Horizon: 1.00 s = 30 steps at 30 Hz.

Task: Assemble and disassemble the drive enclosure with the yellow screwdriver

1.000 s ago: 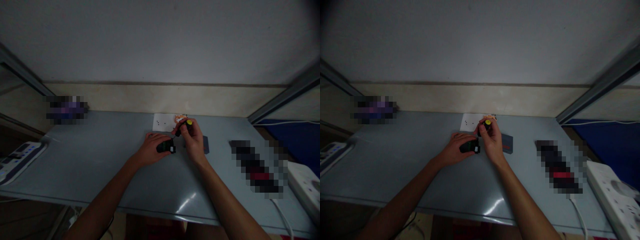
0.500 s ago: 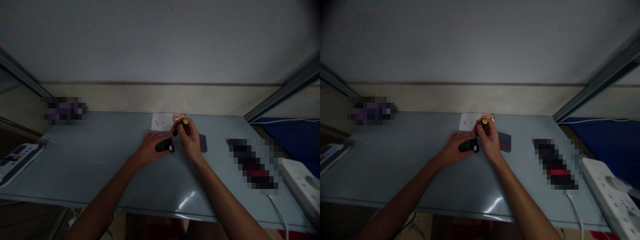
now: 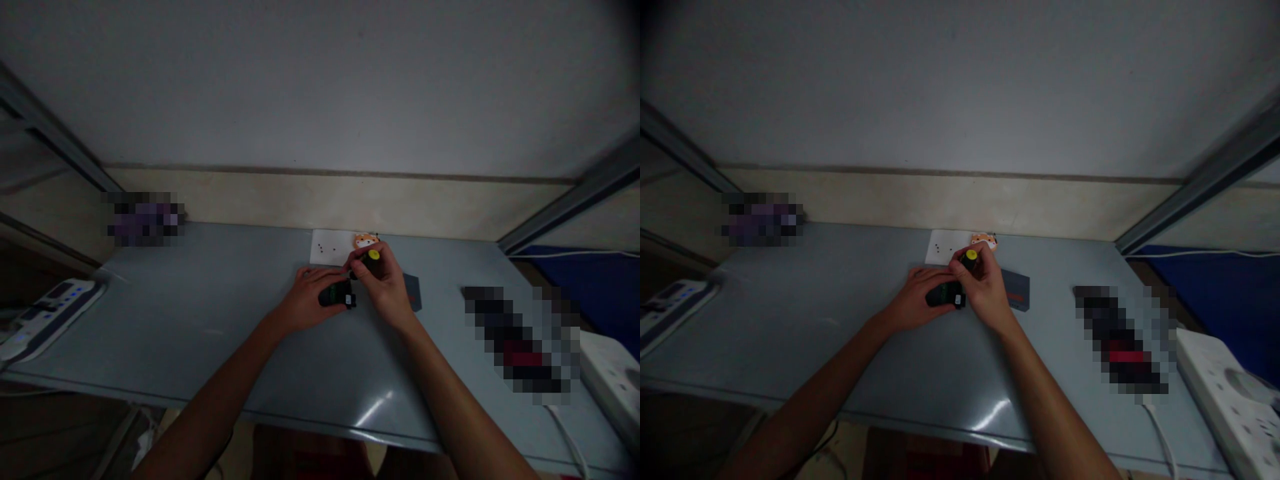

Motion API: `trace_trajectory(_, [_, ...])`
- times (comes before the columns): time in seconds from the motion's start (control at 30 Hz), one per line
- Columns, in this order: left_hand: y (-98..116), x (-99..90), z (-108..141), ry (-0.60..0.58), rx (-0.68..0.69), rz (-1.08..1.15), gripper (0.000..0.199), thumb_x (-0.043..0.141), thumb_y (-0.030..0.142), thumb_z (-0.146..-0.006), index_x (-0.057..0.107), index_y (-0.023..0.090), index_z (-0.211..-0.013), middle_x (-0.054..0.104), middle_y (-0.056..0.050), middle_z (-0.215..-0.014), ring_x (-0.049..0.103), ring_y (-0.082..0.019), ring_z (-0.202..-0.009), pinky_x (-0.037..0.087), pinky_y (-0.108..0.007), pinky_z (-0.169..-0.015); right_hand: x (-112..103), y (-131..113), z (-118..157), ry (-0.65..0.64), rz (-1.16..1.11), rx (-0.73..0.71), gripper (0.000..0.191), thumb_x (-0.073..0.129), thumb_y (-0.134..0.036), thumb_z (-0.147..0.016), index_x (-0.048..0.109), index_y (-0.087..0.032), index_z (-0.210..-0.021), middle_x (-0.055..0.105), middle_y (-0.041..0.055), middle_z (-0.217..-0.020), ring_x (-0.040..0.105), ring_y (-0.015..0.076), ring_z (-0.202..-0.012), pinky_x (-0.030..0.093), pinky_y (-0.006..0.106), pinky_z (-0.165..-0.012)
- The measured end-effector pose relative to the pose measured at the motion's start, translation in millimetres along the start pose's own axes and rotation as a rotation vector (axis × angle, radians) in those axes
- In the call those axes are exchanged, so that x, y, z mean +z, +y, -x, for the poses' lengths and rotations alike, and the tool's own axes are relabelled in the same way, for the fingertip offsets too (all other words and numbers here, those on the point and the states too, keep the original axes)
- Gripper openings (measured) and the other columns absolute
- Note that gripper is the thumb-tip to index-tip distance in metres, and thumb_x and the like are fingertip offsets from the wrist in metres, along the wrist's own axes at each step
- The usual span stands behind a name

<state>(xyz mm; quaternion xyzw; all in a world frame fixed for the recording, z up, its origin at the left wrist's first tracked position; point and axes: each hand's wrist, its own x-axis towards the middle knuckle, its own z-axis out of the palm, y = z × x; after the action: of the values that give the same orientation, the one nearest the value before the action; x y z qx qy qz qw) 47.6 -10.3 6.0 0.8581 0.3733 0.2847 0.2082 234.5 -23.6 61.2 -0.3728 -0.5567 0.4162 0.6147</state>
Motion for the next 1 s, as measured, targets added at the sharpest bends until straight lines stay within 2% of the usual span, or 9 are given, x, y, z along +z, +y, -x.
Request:
trace_trajectory(0.1, [0, -0.1, 0, -0.014, 0.003, 0.013, 0.054, 0.084, 0.038, -0.086, 0.064, 0.032, -0.135, 0.068, -0.006, -0.140, 0.062, -0.027, -0.130, 0.037, -0.050, -0.115, 3, 3, 0, 0.038, -0.092, 0.035, 0.036, 0.079, -0.036, -0.088, 0.044, -0.026, -0.086, 0.066, -0.0029, -0.085, 0.068, 0.0152, -0.079, 0.052, 0.032, -0.074])
trace_trajectory(0.17, [0, -0.4, -1, -0.020, 0.007, 0.015, 0.050, 0.083, 0.038, -0.086, 0.066, 0.031, -0.133, 0.070, -0.006, -0.137, 0.063, -0.027, -0.128, 0.038, -0.049, -0.114, 4, 7, -1, 0.036, -0.154, 0.084, 0.039, 0.076, -0.039, -0.090, 0.039, -0.026, -0.084, 0.063, -0.0048, -0.078, 0.064, 0.0128, -0.067, 0.051, 0.030, -0.066])
trace_trajectory(0.23, [0, -0.8, -1, -0.020, 0.011, 0.013, 0.047, 0.083, 0.037, -0.086, 0.067, 0.030, -0.130, 0.071, -0.006, -0.135, 0.064, -0.027, -0.125, 0.038, -0.049, -0.113, 4, 12, -5, 0.026, -0.189, 0.138, 0.038, 0.074, -0.043, -0.091, 0.040, -0.027, -0.086, 0.058, -0.0079, -0.070, 0.052, 0.0095, -0.052, 0.045, 0.027, -0.054])
trace_trajectory(0.33, [0, -1.3, -2, -0.019, 0.016, 0.015, 0.045, 0.084, 0.037, -0.086, 0.067, 0.030, -0.127, 0.072, -0.005, -0.131, 0.065, -0.027, -0.123, 0.039, -0.047, -0.111, 4, 17, -11, 0.020, -0.167, 0.149, 0.036, 0.075, -0.048, -0.090, 0.046, -0.027, -0.088, 0.050, -0.0105, -0.062, 0.044, 0.0081, -0.046, 0.039, 0.024, -0.047])
trace_trajectory(0.47, [0, -1.1, -2, -0.006, 0.003, 0.018, 0.044, 0.084, 0.037, -0.085, 0.066, 0.029, -0.125, 0.072, -0.005, -0.130, 0.065, -0.027, -0.123, 0.038, -0.047, -0.111, 2, 20, -14, 0.012, -0.175, 0.106, 0.034, 0.072, -0.053, -0.092, 0.051, -0.026, -0.089, 0.049, -0.0092, -0.063, 0.044, 0.0076, -0.048, 0.043, 0.025, -0.051])
trace_trajectory(0.67, [-3, 1.2, -1, 0.000, -0.001, 0.020, 0.045, 0.085, 0.037, -0.084, 0.066, 0.028, -0.124, 0.073, -0.004, -0.128, 0.065, -0.027, -0.121, 0.038, -0.048, -0.111, -2, 21, -11, 0.144, -0.230, 0.103, 0.035, 0.069, -0.054, -0.094, 0.049, -0.027, -0.088, 0.047, -0.0098, -0.063, 0.040, 0.0073, -0.048, 0.046, 0.026, -0.055])
trace_trajectory(1.0, [-2, 0.6, -1, -0.010, -0.020, 0.029, 0.048, 0.086, 0.039, -0.084, 0.064, 0.028, -0.125, 0.072, -0.005, -0.130, 0.064, -0.027, -0.124, 0.036, -0.048, -0.114, -8, 12, -9, 0.191, -0.292, 0.088, 0.031, 0.072, -0.050, -0.094, 0.053, -0.025, -0.088, 0.049, -0.0093, -0.063, 0.038, 0.0060, -0.048, 0.044, 0.024, -0.054])
